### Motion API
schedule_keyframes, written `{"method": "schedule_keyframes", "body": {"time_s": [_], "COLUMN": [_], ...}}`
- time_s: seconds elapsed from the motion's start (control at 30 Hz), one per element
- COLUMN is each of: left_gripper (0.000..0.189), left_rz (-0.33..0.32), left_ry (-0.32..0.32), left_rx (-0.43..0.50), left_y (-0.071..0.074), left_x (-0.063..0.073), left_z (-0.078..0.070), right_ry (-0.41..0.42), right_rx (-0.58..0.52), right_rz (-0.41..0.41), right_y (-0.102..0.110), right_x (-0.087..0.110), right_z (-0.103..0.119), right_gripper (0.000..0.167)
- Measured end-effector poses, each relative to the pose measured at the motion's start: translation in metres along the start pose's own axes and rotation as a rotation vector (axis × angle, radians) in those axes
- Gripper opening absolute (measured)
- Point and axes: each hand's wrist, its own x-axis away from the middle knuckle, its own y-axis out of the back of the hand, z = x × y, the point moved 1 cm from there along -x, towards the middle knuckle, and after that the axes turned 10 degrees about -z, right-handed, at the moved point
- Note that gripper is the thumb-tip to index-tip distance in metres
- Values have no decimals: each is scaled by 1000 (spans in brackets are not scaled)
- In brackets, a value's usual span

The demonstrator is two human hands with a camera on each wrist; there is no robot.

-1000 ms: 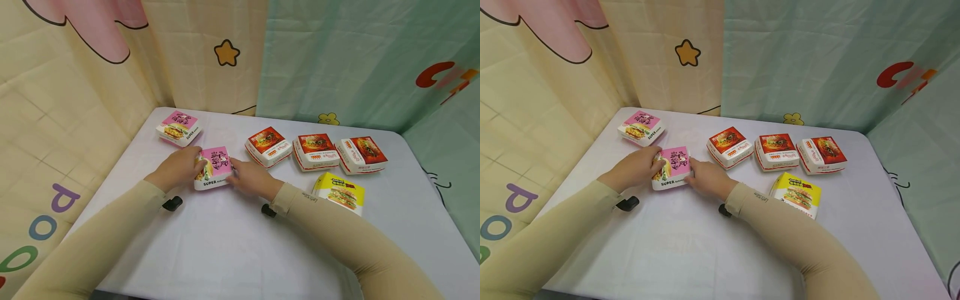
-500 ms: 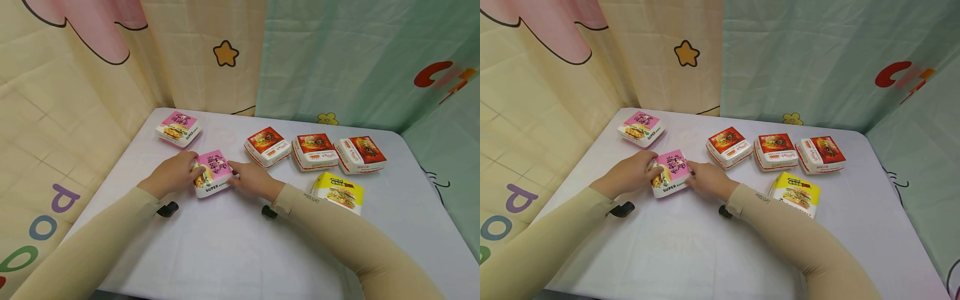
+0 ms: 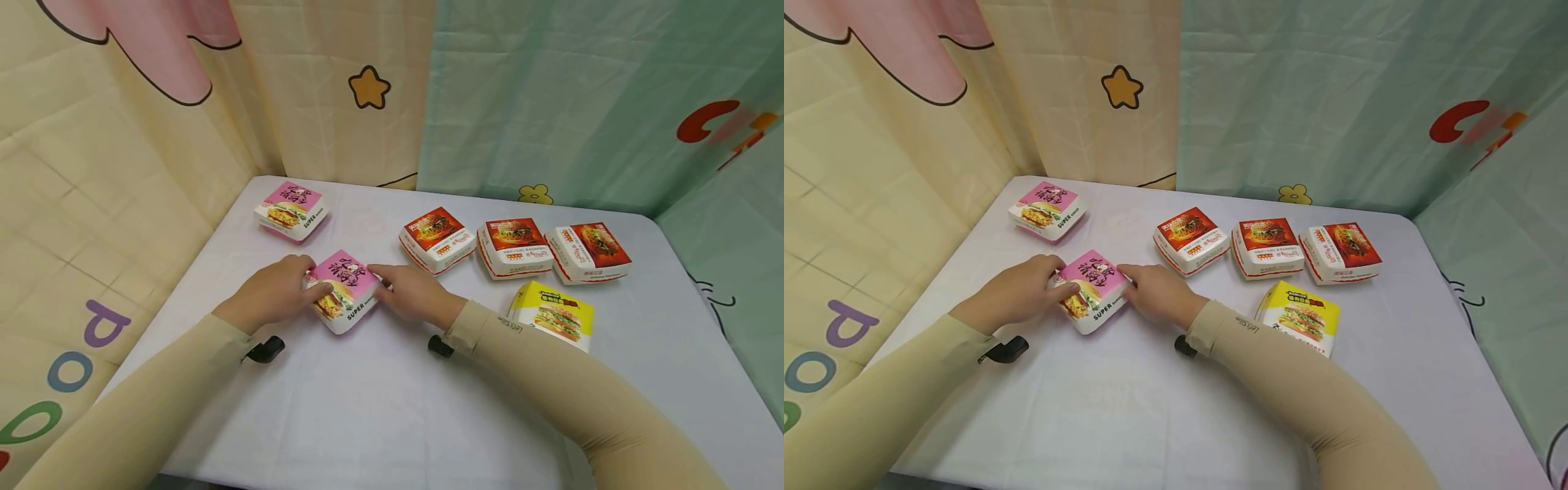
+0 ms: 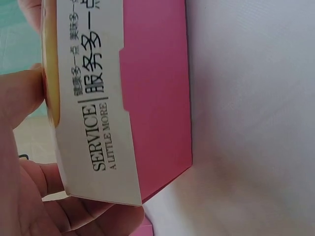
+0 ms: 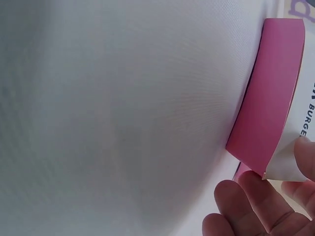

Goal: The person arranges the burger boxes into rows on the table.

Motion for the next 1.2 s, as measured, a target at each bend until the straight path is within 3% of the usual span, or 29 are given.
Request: {"method": "schedule_keyframes", "body": {"time_s": [0.2, 0.5, 0.67, 0.83, 1.07, 1.2], "left_gripper": [76, 54, 64, 79, 81, 83], "left_rz": [21, 66, 90, 107, 122, 135], "left_ry": [7, -60, -51, -54, -40, -29], "left_rx": [-4, -45, 1, 25, 20, 22], "left_y": [4, 15, 14, 12, 12, 12], "left_x": [4, 3, 3, 2, 4, 5], "left_z": [3, 5, 4, 5, 4, 5], "right_ry": [3, 68, 71, 71, 18, 6], "right_rx": [6, -48, -68, -57, -97, -131], "right_rz": [-27, -27, -15, -57, -96, -70], "right_y": [-1, -5, -6, -5, -6, -7], "right_x": [0, 1, 2, 2, 3, 5], "right_z": [3, 3, 4, 5, 11, 15], "right_gripper": [55, 57, 58, 57, 48, 56]}}
